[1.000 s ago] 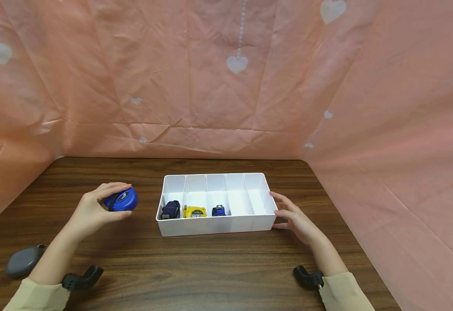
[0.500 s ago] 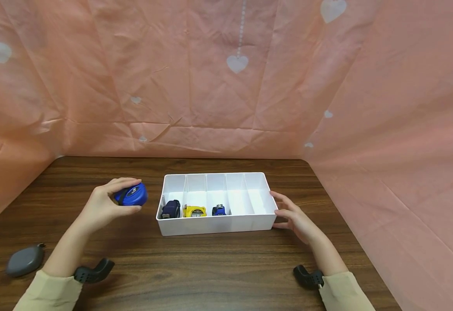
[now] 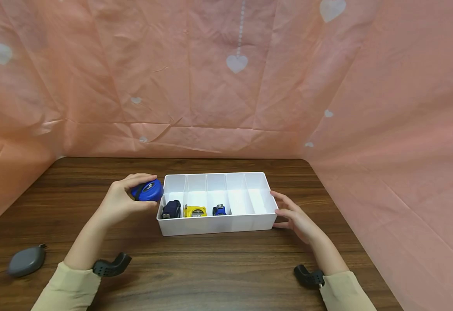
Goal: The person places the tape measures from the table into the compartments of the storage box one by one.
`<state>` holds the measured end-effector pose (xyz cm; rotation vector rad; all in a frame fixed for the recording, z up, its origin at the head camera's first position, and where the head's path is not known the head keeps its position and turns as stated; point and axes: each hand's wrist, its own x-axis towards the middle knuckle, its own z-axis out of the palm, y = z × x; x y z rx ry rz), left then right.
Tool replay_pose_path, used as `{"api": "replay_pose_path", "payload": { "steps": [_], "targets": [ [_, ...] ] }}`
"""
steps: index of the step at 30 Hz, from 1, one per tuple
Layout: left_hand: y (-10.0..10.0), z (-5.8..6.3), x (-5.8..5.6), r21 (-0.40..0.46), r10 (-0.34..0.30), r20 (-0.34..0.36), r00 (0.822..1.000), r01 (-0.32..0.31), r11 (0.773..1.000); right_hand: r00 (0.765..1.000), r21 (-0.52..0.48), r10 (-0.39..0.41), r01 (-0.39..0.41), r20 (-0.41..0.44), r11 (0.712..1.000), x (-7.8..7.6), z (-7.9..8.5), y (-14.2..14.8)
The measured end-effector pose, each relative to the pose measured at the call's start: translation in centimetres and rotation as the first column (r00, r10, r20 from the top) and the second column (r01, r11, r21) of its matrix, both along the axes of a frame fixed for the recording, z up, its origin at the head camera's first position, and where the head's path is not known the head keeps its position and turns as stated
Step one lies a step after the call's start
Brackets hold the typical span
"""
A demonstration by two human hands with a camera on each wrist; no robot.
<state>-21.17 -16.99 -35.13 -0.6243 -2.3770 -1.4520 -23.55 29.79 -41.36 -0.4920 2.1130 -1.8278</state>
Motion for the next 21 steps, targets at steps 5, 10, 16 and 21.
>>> {"api": "replay_pose_path", "payload": {
  "steps": [5,10,16,21],
  "targets": [
    [1.0,0.1,-0.3,0.009,-0.014,0.004,1.000,0.014,1.000,1.000,0.003,-0.004,0.003,0.009,1.000,0.0,0.0,-0.1],
    [1.9,0.2,-0.6,0.007,-0.022,0.016,1.000,0.022,1.000,1.000,0.005,-0.002,0.002,0.009,1.000,0.1,0.0,-0.1],
    [2.8,0.3,-0.7,-0.013,-0.036,0.052,0.998,0.036,0.999,1.000,0.003,-0.001,0.001,0.007,1.000,0.1,0.0,-0.1],
    [3.6,0.5,-0.9,-0.029,-0.054,0.050,0.997,0.055,0.998,1.000,0.005,-0.002,0.002,0.004,1.000,0.1,0.0,-0.1]
  ]
}}
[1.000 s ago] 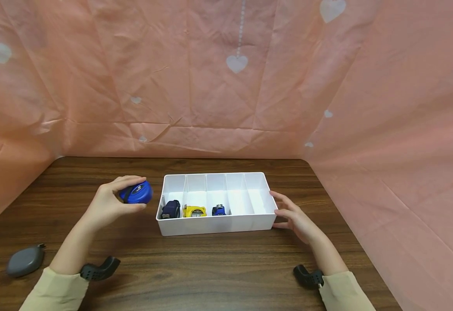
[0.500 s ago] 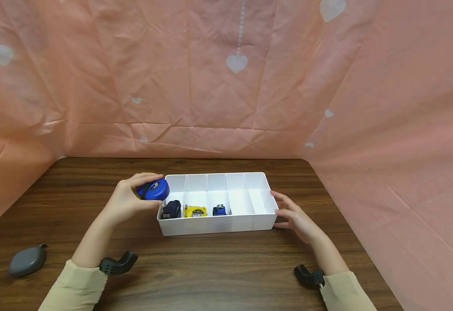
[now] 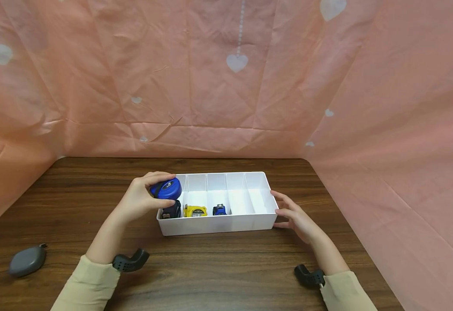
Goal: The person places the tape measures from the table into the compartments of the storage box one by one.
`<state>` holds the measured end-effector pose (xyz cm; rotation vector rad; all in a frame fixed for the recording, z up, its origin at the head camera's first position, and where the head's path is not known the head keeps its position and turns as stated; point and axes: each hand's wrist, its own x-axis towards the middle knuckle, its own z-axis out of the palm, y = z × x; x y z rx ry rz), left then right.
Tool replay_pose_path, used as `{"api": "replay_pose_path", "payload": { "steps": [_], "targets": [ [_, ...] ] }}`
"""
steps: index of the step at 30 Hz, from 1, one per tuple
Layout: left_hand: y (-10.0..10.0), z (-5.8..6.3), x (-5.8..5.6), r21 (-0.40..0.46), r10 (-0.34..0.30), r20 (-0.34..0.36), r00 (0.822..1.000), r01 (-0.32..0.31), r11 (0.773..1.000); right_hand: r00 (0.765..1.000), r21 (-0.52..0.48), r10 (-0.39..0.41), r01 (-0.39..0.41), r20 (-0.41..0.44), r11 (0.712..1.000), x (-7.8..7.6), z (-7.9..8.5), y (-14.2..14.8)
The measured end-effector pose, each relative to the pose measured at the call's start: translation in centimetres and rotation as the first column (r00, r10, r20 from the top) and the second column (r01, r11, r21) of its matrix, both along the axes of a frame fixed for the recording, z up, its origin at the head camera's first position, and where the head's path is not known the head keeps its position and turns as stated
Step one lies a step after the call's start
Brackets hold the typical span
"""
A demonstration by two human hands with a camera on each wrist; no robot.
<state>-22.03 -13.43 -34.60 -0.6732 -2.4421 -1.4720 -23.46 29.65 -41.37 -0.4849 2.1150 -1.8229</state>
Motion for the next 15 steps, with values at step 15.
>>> {"api": "replay_pose_path", "payload": {
  "steps": [15],
  "targets": [
    [1.9,0.1,-0.1,0.017,-0.039,-0.001,0.999,0.039,0.999,1.000,-0.004,-0.003,0.003,0.003,1.000,0.1,0.0,0.0]
  ]
}}
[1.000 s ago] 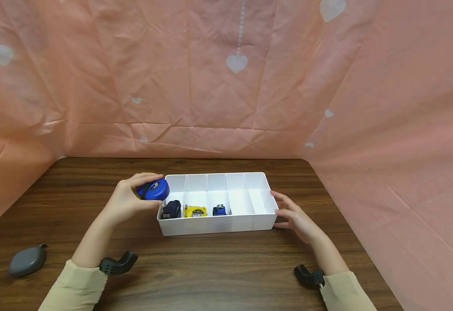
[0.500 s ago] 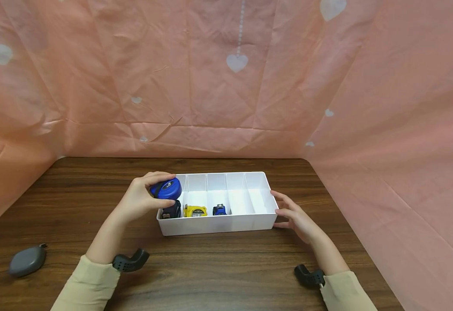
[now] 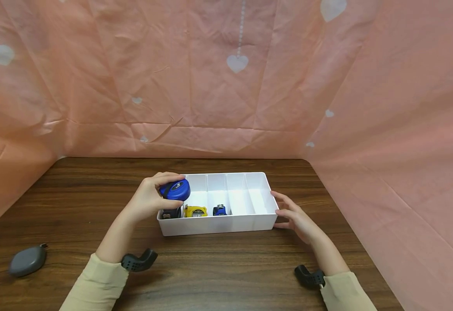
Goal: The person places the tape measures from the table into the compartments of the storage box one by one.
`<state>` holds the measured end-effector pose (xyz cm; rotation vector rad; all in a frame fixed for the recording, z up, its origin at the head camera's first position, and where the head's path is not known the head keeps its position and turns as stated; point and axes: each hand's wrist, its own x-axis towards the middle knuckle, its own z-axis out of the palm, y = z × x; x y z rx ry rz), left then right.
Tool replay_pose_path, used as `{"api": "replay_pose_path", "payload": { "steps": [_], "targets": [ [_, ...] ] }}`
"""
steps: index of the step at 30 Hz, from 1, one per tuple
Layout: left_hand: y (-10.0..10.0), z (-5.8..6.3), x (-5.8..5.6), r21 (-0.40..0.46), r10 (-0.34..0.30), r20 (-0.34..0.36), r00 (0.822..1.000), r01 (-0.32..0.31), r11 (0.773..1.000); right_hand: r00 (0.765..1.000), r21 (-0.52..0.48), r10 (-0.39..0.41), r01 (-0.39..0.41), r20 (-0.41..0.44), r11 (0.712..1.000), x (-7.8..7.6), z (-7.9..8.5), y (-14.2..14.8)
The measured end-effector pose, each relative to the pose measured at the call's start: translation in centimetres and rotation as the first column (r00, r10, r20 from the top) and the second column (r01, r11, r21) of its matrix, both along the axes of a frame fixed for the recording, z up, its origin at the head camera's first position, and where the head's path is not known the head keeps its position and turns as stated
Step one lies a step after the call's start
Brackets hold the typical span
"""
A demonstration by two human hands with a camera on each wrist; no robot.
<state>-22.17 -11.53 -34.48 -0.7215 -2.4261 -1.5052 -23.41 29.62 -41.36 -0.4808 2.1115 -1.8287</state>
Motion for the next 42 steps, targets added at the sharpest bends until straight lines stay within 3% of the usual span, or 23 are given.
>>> {"api": "replay_pose_path", "payload": {
  "steps": [9,15,24,42],
  "targets": [
    [1.1,-0.2,-0.2,-0.010,-0.010,0.011,1.000,0.010,1.000,1.000,-0.002,0.003,-0.003,0.003,1.000,-0.1,-0.1,-0.1],
    [1.7,-0.4,-0.3,-0.028,-0.020,-0.026,0.999,0.019,0.999,1.000,-0.004,0.000,0.001,0.005,1.000,0.0,-0.1,-0.1],
    [2.9,-0.5,-0.8,-0.020,-0.077,-0.032,0.997,0.076,0.997,1.000,-0.009,0.002,-0.002,0.008,1.000,0.0,0.0,-0.2],
    [5.8,-0.8,-1.5,-0.083,-0.087,-0.051,0.995,0.082,0.993,1.000,0.001,0.003,-0.003,0.003,1.000,-0.1,-0.1,-0.1]
  ]
}}
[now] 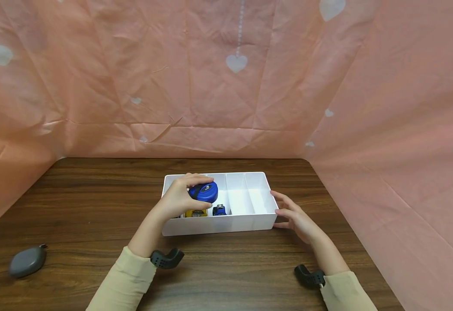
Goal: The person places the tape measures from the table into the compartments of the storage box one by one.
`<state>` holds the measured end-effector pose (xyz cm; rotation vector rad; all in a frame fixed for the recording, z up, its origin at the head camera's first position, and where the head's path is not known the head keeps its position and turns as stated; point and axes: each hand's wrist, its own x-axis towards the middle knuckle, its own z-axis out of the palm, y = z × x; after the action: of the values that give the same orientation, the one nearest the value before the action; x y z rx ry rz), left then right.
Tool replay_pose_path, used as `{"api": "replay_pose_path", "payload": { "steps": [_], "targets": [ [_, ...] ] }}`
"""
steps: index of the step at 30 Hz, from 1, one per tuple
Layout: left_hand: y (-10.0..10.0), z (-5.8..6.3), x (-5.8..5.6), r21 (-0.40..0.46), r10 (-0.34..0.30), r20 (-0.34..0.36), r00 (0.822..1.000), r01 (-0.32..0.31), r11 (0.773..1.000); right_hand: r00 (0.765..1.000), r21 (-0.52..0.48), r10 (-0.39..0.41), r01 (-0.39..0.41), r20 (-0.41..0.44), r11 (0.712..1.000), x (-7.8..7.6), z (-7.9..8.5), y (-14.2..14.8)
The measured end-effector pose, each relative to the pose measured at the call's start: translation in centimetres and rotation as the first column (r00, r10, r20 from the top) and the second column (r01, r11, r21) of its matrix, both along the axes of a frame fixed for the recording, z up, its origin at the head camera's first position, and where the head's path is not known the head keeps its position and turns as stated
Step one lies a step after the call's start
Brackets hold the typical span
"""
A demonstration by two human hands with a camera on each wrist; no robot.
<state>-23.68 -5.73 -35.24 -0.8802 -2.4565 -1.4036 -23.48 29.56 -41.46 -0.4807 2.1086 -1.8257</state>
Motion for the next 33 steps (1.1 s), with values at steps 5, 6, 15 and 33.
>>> {"api": "replay_pose_path", "payload": {
  "steps": [5,6,15,33],
  "targets": [
    [1.0,0.0,-0.4,-0.019,-0.023,0.008,1.000,0.023,1.000,1.000,-0.004,0.001,-0.001,-0.001,1.000,0.0,0.0,0.0],
    [1.2,0.0,-0.4,-0.025,-0.025,0.007,1.000,0.025,0.999,1.000,-0.006,0.002,-0.002,-0.002,1.000,0.0,0.0,0.0],
    [2.2,0.0,-0.5,-0.037,-0.039,0.015,0.999,0.040,0.999,1.000,-0.004,0.007,-0.007,-0.001,1.000,0.1,0.1,0.0],
    [5.3,-0.5,-0.7,-0.075,-0.078,-0.042,0.996,0.075,0.994,1.000,0.008,-0.008,0.008,0.005,1.000,0.1,0.0,0.0]
  ]
}}
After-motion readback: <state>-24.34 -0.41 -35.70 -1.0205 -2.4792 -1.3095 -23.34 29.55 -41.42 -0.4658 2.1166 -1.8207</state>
